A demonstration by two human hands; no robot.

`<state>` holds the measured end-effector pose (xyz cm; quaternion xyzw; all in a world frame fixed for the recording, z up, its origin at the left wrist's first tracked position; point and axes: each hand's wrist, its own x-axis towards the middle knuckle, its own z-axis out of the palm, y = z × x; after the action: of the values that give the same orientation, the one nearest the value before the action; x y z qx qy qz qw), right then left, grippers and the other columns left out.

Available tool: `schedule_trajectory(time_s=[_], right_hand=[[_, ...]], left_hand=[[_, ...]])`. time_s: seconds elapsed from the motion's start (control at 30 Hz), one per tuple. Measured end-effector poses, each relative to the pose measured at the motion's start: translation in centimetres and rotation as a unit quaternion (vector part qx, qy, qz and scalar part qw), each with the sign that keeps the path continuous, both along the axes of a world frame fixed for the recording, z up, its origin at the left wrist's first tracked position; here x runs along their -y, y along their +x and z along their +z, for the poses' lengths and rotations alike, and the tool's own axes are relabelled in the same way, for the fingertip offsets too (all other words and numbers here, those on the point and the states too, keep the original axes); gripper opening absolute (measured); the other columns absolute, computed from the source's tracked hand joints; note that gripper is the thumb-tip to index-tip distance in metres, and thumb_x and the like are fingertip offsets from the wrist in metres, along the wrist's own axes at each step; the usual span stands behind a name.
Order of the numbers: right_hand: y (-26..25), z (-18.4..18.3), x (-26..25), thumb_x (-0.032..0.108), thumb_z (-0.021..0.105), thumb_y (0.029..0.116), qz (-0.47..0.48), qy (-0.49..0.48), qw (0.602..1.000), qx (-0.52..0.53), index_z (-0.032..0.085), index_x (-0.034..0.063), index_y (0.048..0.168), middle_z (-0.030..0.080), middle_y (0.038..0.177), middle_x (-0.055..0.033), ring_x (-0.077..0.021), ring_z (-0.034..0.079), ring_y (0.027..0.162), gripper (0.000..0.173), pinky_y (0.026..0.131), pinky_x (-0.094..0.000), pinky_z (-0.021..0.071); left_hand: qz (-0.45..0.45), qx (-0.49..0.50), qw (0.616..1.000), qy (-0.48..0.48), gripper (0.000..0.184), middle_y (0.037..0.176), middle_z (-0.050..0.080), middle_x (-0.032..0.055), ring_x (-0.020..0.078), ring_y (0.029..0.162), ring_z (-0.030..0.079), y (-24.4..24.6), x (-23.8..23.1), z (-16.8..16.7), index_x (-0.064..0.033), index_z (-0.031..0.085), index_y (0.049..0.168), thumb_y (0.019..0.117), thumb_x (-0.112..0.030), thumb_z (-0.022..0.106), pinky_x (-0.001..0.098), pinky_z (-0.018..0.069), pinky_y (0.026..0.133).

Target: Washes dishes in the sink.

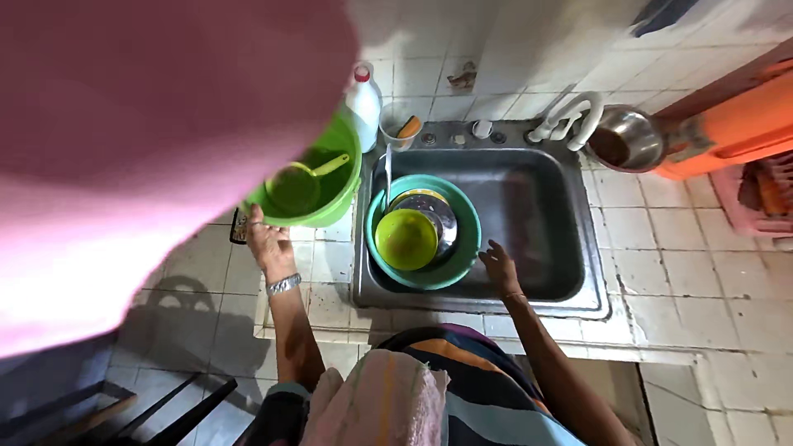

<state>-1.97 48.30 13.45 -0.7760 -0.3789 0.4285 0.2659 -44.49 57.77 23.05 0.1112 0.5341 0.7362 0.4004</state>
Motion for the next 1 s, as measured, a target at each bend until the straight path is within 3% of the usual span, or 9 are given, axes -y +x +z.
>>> schedule_trajectory(time_s=[0.1, 0.23, 0.33, 0.43, 0.57, 0.7, 0.8, 0.93, 1.0], right_hand=[[-3.1, 4.3, -0.9, 0.009, 0.052, 0.1059, 0.077, 0.055, 0.995, -0.038, 0.051, -0.0070, 0.143, 0.065, 0.128, -0.0269, -0.0290, 0.068, 0.112, 0.041, 0.096, -0.0415, 0.0546], [-9.7, 8.5, -3.0, 0.019, 0.041, 0.1111, 0.174, 0.046, 0.951, -0.251, 0.056, -0.0042, 0.138, 0.072, 0.117, -0.0153, -0.0193, 0.073, 0.098, 0.039, 0.085, -0.0360, 0.0605], [-13.4, 9.7, -3.8, 0.031, 0.032, 0.1139, 0.197, -0.012, 0.925, -0.326, 0.054, -0.0002, 0.142, 0.071, 0.118, -0.0151, -0.0200, 0.073, 0.091, 0.047, 0.077, -0.0359, 0.0604], [-13.9, 9.7, -2.9, 0.042, 0.033, 0.1132, 0.192, -0.073, 0.904, -0.376, 0.058, 0.0008, 0.134, 0.069, 0.098, -0.0102, -0.0156, 0.069, 0.075, 0.052, 0.064, -0.0320, 0.0589], [-11.1, 10.8, -0.3, 0.022, 0.052, 0.1091, 0.195, -0.063, 0.885, -0.418, 0.058, 0.0000, 0.130, 0.069, 0.099, -0.0107, -0.0139, 0.069, 0.080, 0.031, 0.071, -0.0305, 0.0601], [-4.3, 14.4, 2.2, 0.015, 0.054, 0.1061, 0.166, 0.026, 0.892, -0.419, 0.064, 0.0003, 0.117, 0.071, 0.090, -0.0047, -0.0088, 0.068, 0.076, 0.021, 0.071, -0.0262, 0.0594], [1.1, 16.5, 4.4, 0.014, 0.055, 0.1035, 0.123, 0.109, 0.911, -0.379, 0.069, 0.0041, 0.109, 0.071, 0.083, -0.0007, -0.0058, 0.066, 0.071, 0.018, 0.067, -0.0236, 0.0580], [7.9, 16.7, 6.3, 0.014, 0.051, 0.1036, 0.060, 0.177, 0.938, -0.291, 0.061, 0.0098, 0.141, 0.073, 0.114, -0.0041, -0.0112, 0.071, 0.090, 0.039, 0.079, -0.0314, 0.0615], [11.1, 16.7, 6.5, 0.013, 0.048, 0.1041, 0.027, 0.195, 0.942, -0.272, 0.056, 0.0119, 0.146, 0.072, 0.121, -0.0033, -0.0100, 0.071, 0.092, 0.043, 0.079, -0.0299, 0.0617]], left_hand=[[-0.005, -0.019, 1.000, -0.011, 0.020, 0.105, 0.068, 0.0023, 0.0116, 0.095, 0.069, -0.1, 3.6, 1.9, -0.0128, 0.056, 0.123, 0.1087, -0.023, 0.048, 0.0299, 0.0598, 0.080], [-0.058, -0.112, 0.992, -0.007, 0.020, 0.076, 0.067, -0.0050, 0.0019, 0.066, 0.065, 0.0, 8.9, 5.8, -0.0118, 0.059, 0.102, 0.1102, -0.016, 0.042, 0.0177, 0.0566, 0.059], [-0.107, -0.191, 0.975, -0.022, 0.025, 0.075, 0.067, -0.0102, -0.0016, 0.066, 0.065, 0.6, 13.2, 9.7, -0.0141, 0.061, 0.097, 0.1093, -0.011, 0.039, 0.0156, 0.0566, 0.062], [-0.146, -0.221, 0.963, -0.046, 0.031, 0.077, 0.070, -0.0112, -0.0019, 0.070, 0.067, 1.7, 16.7, 13.4, -0.0165, 0.064, 0.093, 0.1078, -0.009, 0.037, 0.0163, 0.0582, 0.066], [-0.224, -0.185, 0.956, -0.043, 0.030, 0.088, 0.076, -0.0058, 0.0025, 0.080, 0.072, 3.7, 19.9, 16.7, -0.0154, 0.068, 0.101, 0.1086, -0.019, 0.040, 0.0193, 0.0615, 0.071], [-0.295, -0.133, 0.946, -0.007, 0.021, 0.104, 0.078, -0.0035, 0.0056, 0.098, 0.072, 6.8, 21.7, 17.5, -0.0205, 0.075, 0.108, 0.1024, -0.032, 0.059, 0.0250, 0.0609, 0.087], [-0.294, -0.082, 0.952, 0.005, 0.018, 0.103, 0.078, -0.0014, 0.0064, 0.098, 0.073, 11.1, 22.4, 17.3, -0.0194, 0.077, 0.105, 0.0996, -0.030, 0.064, 0.0255, 0.0615, 0.086], [-0.305, -0.026, 0.952, 0.018, 0.023, 0.096, 0.077, 0.0012, 0.0079, 0.089, 0.074, 17.8, 20.7, 15.4, -0.0142, 0.075, 0.102, 0.1033, -0.017, 0.052, 0.0254, 0.0631, 0.078], [-0.320, 0.026, 0.947, 0.012, 0.028, 0.090, 0.076, 0.0033, 0.0100, 0.082, 0.074, 21.2, 19.0, 14.0, -0.0108, 0.073, 0.099, 0.1051, -0.014, 0.046, 0.0272, 0.0634, 0.074]])
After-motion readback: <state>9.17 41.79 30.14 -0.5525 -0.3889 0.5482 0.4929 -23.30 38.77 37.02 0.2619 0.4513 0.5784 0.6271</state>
